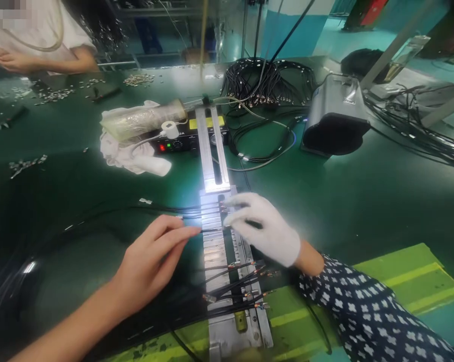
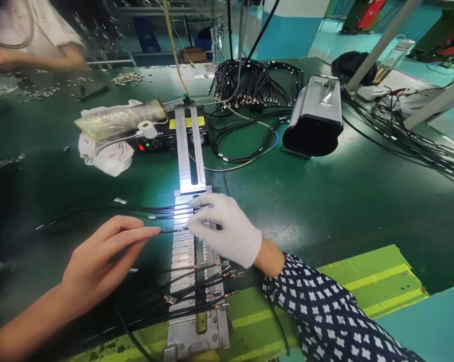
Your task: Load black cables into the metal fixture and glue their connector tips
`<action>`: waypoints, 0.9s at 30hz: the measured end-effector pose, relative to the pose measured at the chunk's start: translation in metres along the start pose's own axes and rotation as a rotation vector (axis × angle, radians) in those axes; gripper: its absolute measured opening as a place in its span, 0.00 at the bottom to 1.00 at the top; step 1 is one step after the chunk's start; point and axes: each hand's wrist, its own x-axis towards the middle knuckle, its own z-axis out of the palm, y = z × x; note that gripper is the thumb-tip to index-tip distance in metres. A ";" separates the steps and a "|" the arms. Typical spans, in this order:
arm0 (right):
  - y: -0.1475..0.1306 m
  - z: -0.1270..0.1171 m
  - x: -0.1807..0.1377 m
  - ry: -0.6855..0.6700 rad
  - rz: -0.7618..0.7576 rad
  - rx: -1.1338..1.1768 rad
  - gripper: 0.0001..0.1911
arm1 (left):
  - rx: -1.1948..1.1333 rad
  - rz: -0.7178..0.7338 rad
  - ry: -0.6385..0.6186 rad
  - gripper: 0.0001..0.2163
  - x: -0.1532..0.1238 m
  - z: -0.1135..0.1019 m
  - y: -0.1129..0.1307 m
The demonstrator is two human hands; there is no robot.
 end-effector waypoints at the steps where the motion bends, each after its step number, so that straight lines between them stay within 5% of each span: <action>1: -0.007 0.001 -0.002 -0.008 -0.037 0.030 0.12 | -0.015 -0.008 0.009 0.17 -0.004 -0.001 0.007; 9: -0.041 0.015 -0.020 0.026 0.030 0.251 0.14 | -0.065 -0.070 0.110 0.14 -0.023 -0.005 0.039; 18: -0.047 0.017 -0.028 -0.065 0.216 0.277 0.10 | -0.001 -0.006 0.235 0.14 -0.029 0.004 0.035; 27: -0.029 0.028 -0.046 -0.174 -0.211 -0.145 0.08 | 0.050 0.074 0.139 0.07 -0.045 0.029 0.036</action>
